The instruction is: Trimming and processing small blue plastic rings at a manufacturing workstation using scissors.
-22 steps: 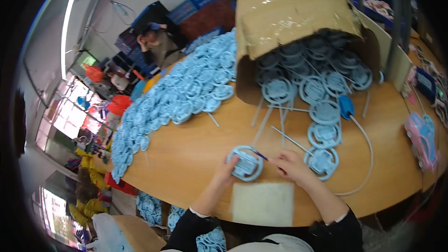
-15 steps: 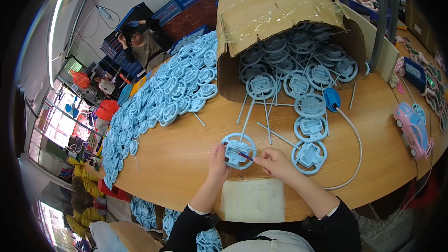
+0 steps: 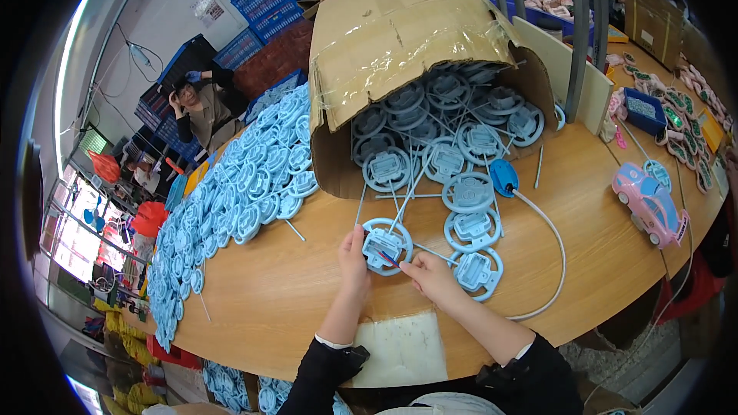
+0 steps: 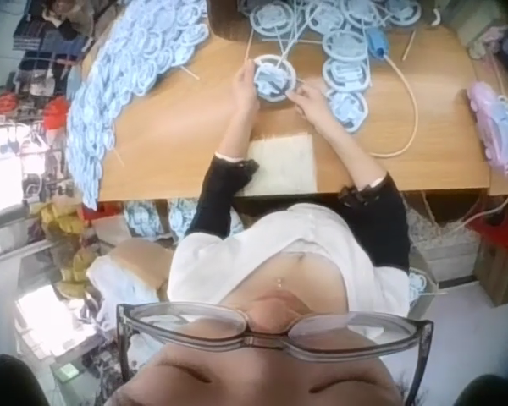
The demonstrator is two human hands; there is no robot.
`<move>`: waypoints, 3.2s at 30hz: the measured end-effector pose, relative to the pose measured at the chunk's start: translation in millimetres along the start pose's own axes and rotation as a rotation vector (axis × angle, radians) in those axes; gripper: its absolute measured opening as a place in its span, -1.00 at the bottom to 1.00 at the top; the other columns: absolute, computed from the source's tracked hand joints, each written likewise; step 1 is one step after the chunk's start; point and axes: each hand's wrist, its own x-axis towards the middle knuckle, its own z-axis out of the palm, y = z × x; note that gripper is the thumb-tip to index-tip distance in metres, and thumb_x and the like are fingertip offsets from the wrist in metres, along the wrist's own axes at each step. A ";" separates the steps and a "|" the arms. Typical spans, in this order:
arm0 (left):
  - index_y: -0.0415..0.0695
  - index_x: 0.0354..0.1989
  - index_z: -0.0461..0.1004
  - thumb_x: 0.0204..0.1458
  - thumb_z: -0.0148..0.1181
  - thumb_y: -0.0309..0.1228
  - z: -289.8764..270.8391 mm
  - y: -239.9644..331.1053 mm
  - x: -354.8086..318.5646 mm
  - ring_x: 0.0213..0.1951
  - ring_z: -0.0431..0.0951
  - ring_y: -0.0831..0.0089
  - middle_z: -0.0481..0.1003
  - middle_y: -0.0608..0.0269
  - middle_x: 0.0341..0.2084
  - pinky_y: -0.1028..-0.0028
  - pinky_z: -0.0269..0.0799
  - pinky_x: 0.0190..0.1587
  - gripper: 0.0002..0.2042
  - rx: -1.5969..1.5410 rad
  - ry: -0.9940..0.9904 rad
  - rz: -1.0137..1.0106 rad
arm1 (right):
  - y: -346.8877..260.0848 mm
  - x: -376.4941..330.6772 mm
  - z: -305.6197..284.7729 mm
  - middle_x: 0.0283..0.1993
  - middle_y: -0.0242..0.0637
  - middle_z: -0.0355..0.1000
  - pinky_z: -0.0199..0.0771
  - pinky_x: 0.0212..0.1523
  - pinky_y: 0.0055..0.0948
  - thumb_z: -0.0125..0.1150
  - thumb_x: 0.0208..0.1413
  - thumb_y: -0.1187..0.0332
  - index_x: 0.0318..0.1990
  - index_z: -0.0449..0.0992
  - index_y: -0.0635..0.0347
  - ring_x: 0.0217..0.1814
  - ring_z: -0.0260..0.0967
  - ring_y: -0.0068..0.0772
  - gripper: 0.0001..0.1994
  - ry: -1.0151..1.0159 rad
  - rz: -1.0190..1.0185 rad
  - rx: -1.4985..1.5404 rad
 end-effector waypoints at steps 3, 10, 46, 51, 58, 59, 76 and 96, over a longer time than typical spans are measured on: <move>-0.21 -0.46 0.37 0.02 -0.08 -0.32 -0.9 -0.2 -0.5 -0.53 0.35 0.64 0.39 0.33 -0.57 0.64 0.28 -0.46 -0.79 0.028 -0.027 0.018 | 2.7 2.0 -0.4 -0.77 -0.44 0.15 -0.08 -0.82 -0.69 0.06 -0.05 0.29 -0.61 0.21 0.21 -0.81 0.00 -0.70 -0.75 -0.006 0.010 -0.013; -0.22 -0.47 0.38 0.01 -0.06 -0.35 -2.1 4.0 -1.0 -0.53 0.35 0.64 0.39 0.34 -0.57 0.66 0.26 -0.47 -0.81 0.036 -0.087 0.020 | -8.1 0.7 2.8 -0.77 -0.46 0.09 -0.29 -0.87 -0.70 0.04 -0.03 0.29 -0.57 0.17 0.15 -0.84 -0.15 -0.76 -0.77 -0.070 0.111 0.080; -0.18 -0.49 0.39 -0.03 -0.04 -0.16 -7.3 -16.2 4.3 -0.59 0.43 0.51 0.42 0.27 -0.62 0.53 0.35 -0.56 -0.71 0.192 0.013 -0.222 | 30.6 16.1 3.5 -0.55 -0.07 0.34 0.25 -0.49 -0.32 0.07 -0.13 0.22 -0.53 0.33 0.31 -0.48 0.31 -0.17 -0.72 0.190 -0.237 -0.512; -0.24 -0.53 0.39 -0.03 -0.03 -0.17 -9.2 -21.6 7.3 -0.62 0.41 0.52 0.40 0.26 -0.65 0.54 0.32 -0.59 -0.67 0.330 -0.009 -0.131 | 37.4 18.4 1.4 -0.59 -0.08 0.33 0.23 -0.50 -0.31 0.09 -0.14 0.21 -0.52 0.33 0.29 -0.51 0.30 -0.15 -0.73 0.184 -0.200 -0.470; -0.24 -0.54 0.38 -0.03 -0.04 -0.16 -1.7 -11.1 0.5 -0.62 0.41 0.53 0.40 0.26 -0.65 0.55 0.31 -0.59 -0.66 0.339 0.019 -0.138 | 32.7 17.9 4.4 -0.60 -0.10 0.33 0.23 -0.51 -0.32 0.09 -0.14 0.21 -0.53 0.33 0.29 -0.51 0.30 -0.16 -0.73 0.194 -0.189 -0.450; -0.24 -0.54 0.38 -0.02 -0.04 -0.16 -1.9 -11.5 0.8 -0.62 0.41 0.53 0.40 0.25 -0.65 0.55 0.31 -0.59 -0.66 0.325 0.017 -0.142 | 33.2 19.1 3.7 -0.60 -0.10 0.33 0.23 -0.51 -0.32 0.09 -0.14 0.21 -0.53 0.32 0.29 -0.51 0.30 -0.16 -0.72 0.188 -0.192 -0.465; -0.28 -0.57 0.39 0.01 -0.06 -0.21 -7.5 -18.0 4.1 -0.66 0.38 0.57 0.40 0.26 -0.69 0.59 0.27 -0.64 -0.66 0.403 -0.025 -0.046 | 34.4 19.0 1.5 -0.59 -0.10 0.33 0.24 -0.50 -0.35 0.08 -0.14 0.22 -0.52 0.33 0.31 -0.50 0.31 -0.19 -0.73 0.171 -0.212 -0.490; -0.17 -0.03 0.07 -0.45 0.19 -0.70 -24.8 14.1 -1.4 -0.21 0.38 0.33 0.28 0.16 -0.20 0.41 0.39 -0.22 -0.33 0.266 -0.639 -0.321 | 25.3 15.0 -2.5 -0.69 -0.21 0.31 0.23 -0.61 -0.43 0.08 -0.12 0.22 -0.58 0.28 0.27 -0.63 0.28 -0.37 -0.72 0.127 -0.207 -0.445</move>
